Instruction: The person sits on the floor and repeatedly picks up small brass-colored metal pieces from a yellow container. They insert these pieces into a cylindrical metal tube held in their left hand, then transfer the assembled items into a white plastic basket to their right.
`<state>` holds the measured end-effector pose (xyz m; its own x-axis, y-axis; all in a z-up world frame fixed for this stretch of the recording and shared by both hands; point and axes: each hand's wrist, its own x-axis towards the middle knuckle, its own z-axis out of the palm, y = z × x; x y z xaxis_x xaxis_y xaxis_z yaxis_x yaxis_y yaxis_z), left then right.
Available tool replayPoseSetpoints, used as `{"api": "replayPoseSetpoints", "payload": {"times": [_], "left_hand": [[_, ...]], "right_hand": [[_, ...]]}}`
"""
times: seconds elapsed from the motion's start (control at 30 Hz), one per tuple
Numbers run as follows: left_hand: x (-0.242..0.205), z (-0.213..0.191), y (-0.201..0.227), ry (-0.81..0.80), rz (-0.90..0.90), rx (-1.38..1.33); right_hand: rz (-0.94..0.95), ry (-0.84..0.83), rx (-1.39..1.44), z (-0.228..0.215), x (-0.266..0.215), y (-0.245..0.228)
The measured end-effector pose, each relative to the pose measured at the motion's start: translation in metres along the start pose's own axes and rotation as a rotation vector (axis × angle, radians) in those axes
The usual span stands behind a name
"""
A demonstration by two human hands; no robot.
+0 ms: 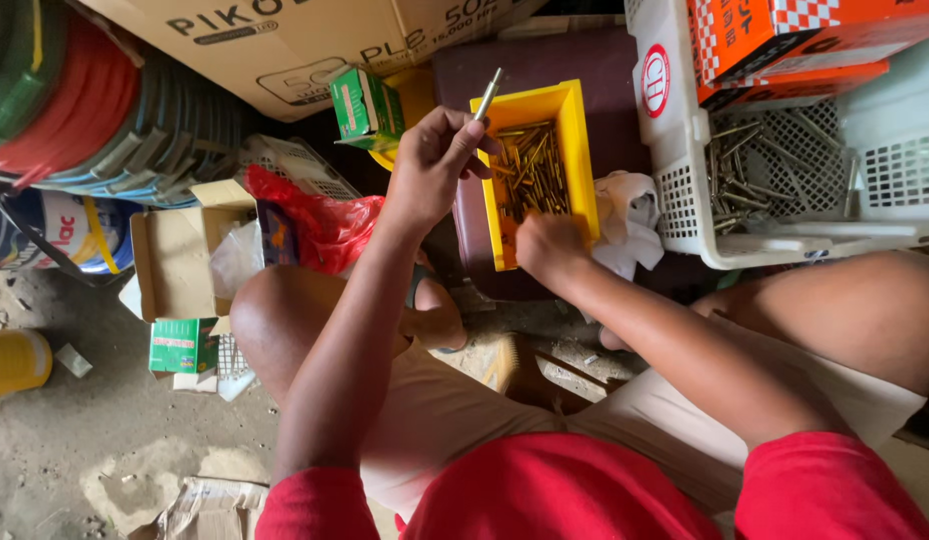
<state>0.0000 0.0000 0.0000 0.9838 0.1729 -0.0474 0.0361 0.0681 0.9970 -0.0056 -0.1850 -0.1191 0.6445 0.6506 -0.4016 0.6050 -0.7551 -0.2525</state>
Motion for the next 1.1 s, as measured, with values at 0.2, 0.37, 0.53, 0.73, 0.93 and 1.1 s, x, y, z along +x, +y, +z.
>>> {"api": "replayPoseSetpoints", "payload": {"times": [0.2, 0.37, 0.53, 0.73, 0.93, 1.1], "left_hand": [[-0.003, -0.002, 0.005, 0.010, -0.008, 0.019], [-0.002, -0.004, 0.007, 0.009, -0.011, 0.029], [-0.001, -0.005, 0.011, 0.012, -0.004, 0.037], [-0.001, -0.006, 0.009, 0.006, -0.006, 0.037], [-0.002, -0.007, 0.012, 0.000, -0.008, 0.046], [-0.002, -0.008, 0.010, -0.007, -0.008, 0.033]], "right_hand": [[-0.004, -0.151, -0.055, -0.024, -0.001, -0.001], [0.161, -0.215, 0.194, -0.053, 0.001, -0.012], [0.170, -0.093, 0.271, -0.033, 0.025, -0.010], [0.258, -0.033, 0.181, 0.036, 0.074, 0.019], [0.140, 0.238, 0.133, 0.062, 0.090, 0.027], [0.202, 0.222, 0.144, 0.069, 0.093, 0.033]]}}
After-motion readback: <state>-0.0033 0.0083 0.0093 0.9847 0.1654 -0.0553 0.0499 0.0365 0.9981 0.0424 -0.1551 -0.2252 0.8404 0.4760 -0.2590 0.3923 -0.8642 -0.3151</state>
